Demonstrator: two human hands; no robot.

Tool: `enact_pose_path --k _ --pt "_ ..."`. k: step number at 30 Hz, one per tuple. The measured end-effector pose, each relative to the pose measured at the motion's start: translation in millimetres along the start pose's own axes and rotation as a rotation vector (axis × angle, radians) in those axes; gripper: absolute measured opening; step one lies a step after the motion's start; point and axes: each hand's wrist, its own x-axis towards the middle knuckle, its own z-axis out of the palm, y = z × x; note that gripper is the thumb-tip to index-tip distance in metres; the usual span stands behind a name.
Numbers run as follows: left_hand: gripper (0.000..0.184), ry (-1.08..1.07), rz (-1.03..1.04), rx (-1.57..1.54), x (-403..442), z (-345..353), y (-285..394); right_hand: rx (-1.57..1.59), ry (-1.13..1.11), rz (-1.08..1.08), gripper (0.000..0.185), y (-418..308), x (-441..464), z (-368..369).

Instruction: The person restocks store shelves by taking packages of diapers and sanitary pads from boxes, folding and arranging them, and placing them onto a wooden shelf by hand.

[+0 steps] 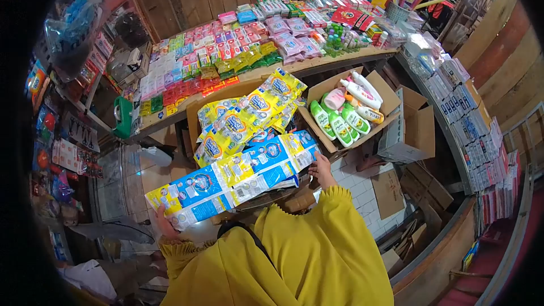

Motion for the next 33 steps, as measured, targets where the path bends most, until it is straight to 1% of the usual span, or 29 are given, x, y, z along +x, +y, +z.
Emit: enact_pose_path --k 3,5,6,8,9,10,13,14,16,17,18,19,21,22,24,25,26,28,30,31,32,33 --pt "0.043 0.052 0.008 -0.026 -1 -18 -3 -0.055 0.042 -0.125 0.065 3 10 2" --pt "0.045 0.045 0.006 -0.026 -5 -26 1 0.024 0.099 -0.213 0.070 6 17 7" --pt "0.044 0.075 0.014 -0.004 -9 -26 4 0.067 0.128 -0.258 0.072 6 18 10" --pt "0.044 0.124 0.027 0.042 -16 -25 11 0.215 0.141 -0.194 0.064 3 19 14" --pt "0.044 0.084 0.028 0.015 -21 -18 17 0.293 0.154 -0.164 0.060 1 17 13" --pt "0.044 0.037 0.025 -0.012 -27 -6 24 0.298 -0.028 -0.144 0.046 -4 10 5" --pt "0.044 -0.113 -0.052 -0.098 -42 32 40 0.583 -0.161 -0.040 0.035 -6 -17 -4" --pt "0.045 -0.160 -0.082 -0.130 -46 39 41 0.585 -0.208 -0.025 0.032 -9 -32 -10" --pt "0.047 -0.222 -0.072 -0.146 -42 41 35 0.594 -0.295 0.011 0.029 -8 -51 -28" --pt "0.048 -0.263 -0.063 -0.156 -43 55 38 0.603 -0.341 0.021 0.027 -9 -62 -38" --pt "0.052 -0.179 -0.318 -0.231 -50 66 46 0.604 -0.364 -0.005 0.031 -10 -74 -49" --pt "0.053 -0.244 -0.292 -0.211 -44 69 41 0.620 -0.363 -0.045 0.034 -7 -79 -63" --pt "0.054 -0.393 -0.254 -0.168 -21 63 25 0.692 -0.379 -0.116 0.030 -15 -105 -91" --pt "0.053 -0.339 -0.282 -0.084 -19 70 22 0.748 -0.379 -0.179 0.033 -19 -120 -107" --pt "0.053 -0.496 -0.349 -0.150 -20 103 3 0.801 -0.315 -0.261 0.033 -19 -135 -154" --pt "0.053 -0.571 -0.396 -0.174 -30 128 9 0.832 -0.256 -0.301 0.033 -25 -168 -174" --pt "0.053 -0.642 -0.452 -0.214 -55 164 6 0.860 -0.206 -0.344 0.032 -25 -181 -200" --pt "0.053 -0.806 -0.558 -0.136 -64 208 -25 0.948 -0.108 -0.418 0.038 -15 -206 -265" --pt "0.052 -0.946 -0.615 -0.076 -91 247 -65 1.003 -0.001 -0.526 0.044 0 -249 -328" --pt "0.051 -1.010 -0.611 -0.049 -107 268 -87 1.035 0.081 -0.590 0.045 8 -274 -357" --pt "0.050 -1.027 -0.556 0.043 -183 324 -60 1.102 0.117 -0.574 0.045 -23 -319 -422" --pt "0.050 -1.095 -0.552 0.070 -194 341 -79 1.135 0.207 -0.634 0.046 -6 -349 -438"
